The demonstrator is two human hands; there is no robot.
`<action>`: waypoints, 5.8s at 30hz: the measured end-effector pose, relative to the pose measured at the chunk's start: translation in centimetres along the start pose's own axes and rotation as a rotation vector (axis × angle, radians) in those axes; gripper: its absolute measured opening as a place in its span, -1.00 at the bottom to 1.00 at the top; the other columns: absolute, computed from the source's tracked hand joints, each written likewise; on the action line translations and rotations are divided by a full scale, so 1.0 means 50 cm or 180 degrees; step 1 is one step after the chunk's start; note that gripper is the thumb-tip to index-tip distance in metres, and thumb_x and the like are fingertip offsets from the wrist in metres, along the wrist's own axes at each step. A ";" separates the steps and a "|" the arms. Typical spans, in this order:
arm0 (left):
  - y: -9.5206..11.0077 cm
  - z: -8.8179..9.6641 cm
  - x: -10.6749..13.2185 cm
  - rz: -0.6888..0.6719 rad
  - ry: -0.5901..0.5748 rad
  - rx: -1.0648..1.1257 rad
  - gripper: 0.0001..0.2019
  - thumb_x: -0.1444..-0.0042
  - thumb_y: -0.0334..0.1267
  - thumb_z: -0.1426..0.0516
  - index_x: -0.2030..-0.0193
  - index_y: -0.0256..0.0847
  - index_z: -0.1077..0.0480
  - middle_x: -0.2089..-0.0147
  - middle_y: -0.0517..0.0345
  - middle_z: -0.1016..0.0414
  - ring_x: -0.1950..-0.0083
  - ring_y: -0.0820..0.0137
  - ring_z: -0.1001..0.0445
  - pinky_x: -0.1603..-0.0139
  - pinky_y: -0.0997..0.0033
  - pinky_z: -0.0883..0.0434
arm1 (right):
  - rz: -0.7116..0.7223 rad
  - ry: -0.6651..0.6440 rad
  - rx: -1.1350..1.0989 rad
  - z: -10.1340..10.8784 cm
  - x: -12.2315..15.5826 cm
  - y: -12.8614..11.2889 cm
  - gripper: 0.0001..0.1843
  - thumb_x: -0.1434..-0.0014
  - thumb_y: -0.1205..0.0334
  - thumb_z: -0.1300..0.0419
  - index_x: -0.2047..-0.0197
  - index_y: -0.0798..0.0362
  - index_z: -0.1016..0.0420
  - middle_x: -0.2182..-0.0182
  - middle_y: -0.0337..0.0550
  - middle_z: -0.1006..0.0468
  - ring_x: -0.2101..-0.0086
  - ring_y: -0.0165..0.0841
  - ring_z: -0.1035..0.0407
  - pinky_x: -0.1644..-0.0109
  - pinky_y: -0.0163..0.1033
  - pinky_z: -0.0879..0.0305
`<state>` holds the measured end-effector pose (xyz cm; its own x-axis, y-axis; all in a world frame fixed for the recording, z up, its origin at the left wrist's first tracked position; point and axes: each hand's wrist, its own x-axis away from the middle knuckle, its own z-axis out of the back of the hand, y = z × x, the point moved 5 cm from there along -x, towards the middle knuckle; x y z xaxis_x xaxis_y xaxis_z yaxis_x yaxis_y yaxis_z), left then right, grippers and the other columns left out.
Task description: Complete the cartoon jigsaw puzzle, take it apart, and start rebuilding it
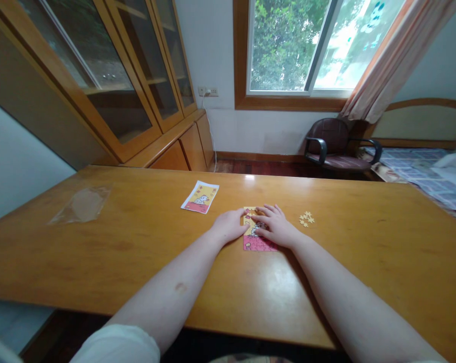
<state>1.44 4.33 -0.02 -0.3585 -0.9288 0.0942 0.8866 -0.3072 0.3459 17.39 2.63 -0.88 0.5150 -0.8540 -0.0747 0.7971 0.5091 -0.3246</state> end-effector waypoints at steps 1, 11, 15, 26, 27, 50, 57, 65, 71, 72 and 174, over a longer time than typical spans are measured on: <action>0.000 0.000 0.000 -0.0012 0.0004 0.0008 -0.57 -0.08 -0.01 -0.08 -0.09 -0.06 -0.35 0.09 0.07 -0.55 0.11 0.21 -0.51 0.21 0.36 -0.38 | -0.0011 -0.0008 0.0003 -0.001 0.000 0.001 -0.48 -0.17 -0.07 -0.11 -0.18 -0.15 -0.35 -0.25 -0.08 -0.20 -0.25 -0.03 0.04 -0.30 0.24 0.26; 0.006 0.006 0.004 -0.0082 0.0026 0.0039 -0.57 -0.13 -0.07 -0.07 -0.14 -0.07 -0.32 0.05 0.06 -0.53 0.05 0.23 -0.50 0.13 0.38 -0.38 | -0.0125 0.0095 0.0008 0.002 0.000 0.004 -0.46 -0.15 -0.08 -0.15 -0.16 -0.10 -0.36 -0.27 -0.04 -0.17 -0.26 -0.06 0.04 -0.30 0.22 0.25; 0.012 0.008 0.007 -0.0160 0.0004 -0.0019 -0.62 -0.17 -0.07 -0.02 -0.11 -0.03 -0.34 0.01 0.09 -0.53 0.02 0.23 -0.49 0.08 0.36 -0.38 | -0.0183 0.0130 0.0056 0.000 -0.001 0.009 -0.45 -0.14 -0.09 -0.15 -0.16 -0.09 -0.36 -0.26 -0.04 -0.19 -0.25 -0.07 0.03 -0.30 0.22 0.25; 0.017 0.009 0.009 -0.0194 -0.0123 -0.0072 -0.64 -0.15 -0.07 -0.03 -0.06 0.01 -0.39 0.05 0.12 -0.55 0.07 0.24 -0.51 0.13 0.36 -0.39 | -0.0226 0.0055 0.0063 0.000 -0.001 0.006 -0.49 -0.18 -0.08 -0.11 -0.16 -0.09 -0.38 -0.26 -0.03 -0.19 -0.25 -0.03 0.04 -0.29 0.24 0.23; 0.017 0.008 0.009 -0.0203 -0.0123 -0.0065 -0.64 -0.14 -0.06 -0.03 -0.06 0.01 -0.39 0.06 0.12 -0.55 0.08 0.24 -0.51 0.14 0.36 -0.39 | -0.0230 0.0075 0.0050 0.001 -0.001 0.007 -0.51 -0.20 -0.06 -0.09 -0.15 -0.09 -0.39 -0.25 -0.04 -0.20 -0.25 -0.04 0.03 -0.28 0.24 0.22; 0.023 0.001 0.009 -0.0253 -0.0284 -0.0031 -0.56 -0.08 -0.02 -0.11 -0.11 -0.02 -0.35 -0.01 0.11 -0.52 -0.01 0.22 -0.48 0.06 0.35 -0.39 | 0.0118 0.0262 -0.0359 0.018 -0.001 0.011 -0.82 -0.06 0.09 -0.28 0.38 0.02 -0.56 0.36 -0.13 -0.50 0.26 -0.29 -0.33 0.10 -0.14 -0.18; 0.005 -0.006 0.002 -0.0087 -0.0113 -0.0171 -0.31 0.00 0.11 -0.14 -0.25 -0.09 -0.17 -0.05 -0.04 -0.49 -0.02 0.10 -0.48 0.07 0.25 -0.39 | 0.0126 0.0518 -0.0388 0.028 0.003 0.014 -0.75 -0.19 0.09 -0.13 0.35 0.03 -0.57 0.29 -0.09 -0.52 0.23 -0.29 -0.33 0.06 -0.13 -0.19; 0.003 -0.008 0.001 -0.0109 -0.0115 -0.0195 -0.33 -0.03 0.15 -0.10 -0.24 -0.12 -0.20 -0.08 -0.06 -0.47 -0.04 0.10 -0.46 0.04 0.24 -0.38 | 0.0424 0.0374 -0.0407 0.022 0.004 -0.002 -0.72 -0.21 0.06 -0.11 0.17 -0.05 -0.60 0.10 -0.09 -0.51 0.07 -0.24 -0.30 -0.10 -0.02 -0.14; 0.006 -0.006 0.003 -0.0094 -0.0144 -0.0187 -0.33 -0.03 0.17 -0.10 -0.24 -0.10 -0.20 -0.08 -0.05 -0.46 -0.05 0.10 -0.46 0.05 0.25 -0.38 | 0.0151 0.0143 -0.0143 0.007 0.000 -0.007 -0.45 -0.19 -0.16 -0.06 -0.12 -0.03 -0.43 -0.12 0.01 -0.36 -0.12 -0.08 -0.14 -0.21 0.12 -0.01; 0.006 -0.006 0.003 -0.0091 -0.0146 -0.0183 -0.33 -0.03 0.18 -0.10 -0.24 -0.10 -0.20 -0.09 -0.05 -0.46 -0.05 0.10 -0.45 0.04 0.25 -0.38 | 0.0092 0.0108 -0.0101 0.003 -0.001 -0.007 -0.41 -0.18 -0.19 -0.04 -0.15 -0.02 -0.40 -0.16 0.01 -0.32 -0.16 -0.05 -0.09 -0.24 0.15 0.04; 0.006 0.010 0.009 0.0048 -0.0322 -0.0162 -0.37 -0.04 0.10 -0.10 -0.24 -0.06 -0.19 -0.11 0.02 -0.45 -0.06 0.12 -0.45 0.02 0.27 -0.37 | -0.2147 0.0537 0.0575 0.055 0.030 0.121 -0.65 -0.21 0.09 -0.03 0.13 0.02 -0.58 0.08 0.01 -0.52 0.08 -0.16 -0.35 0.03 -0.14 -0.21</action>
<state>1.40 3.94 0.56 -0.3704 -0.9085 0.1936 0.9049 -0.3058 0.2962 23.85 4.71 -0.36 -0.1524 -0.9864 -0.0622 0.9717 -0.1381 -0.1915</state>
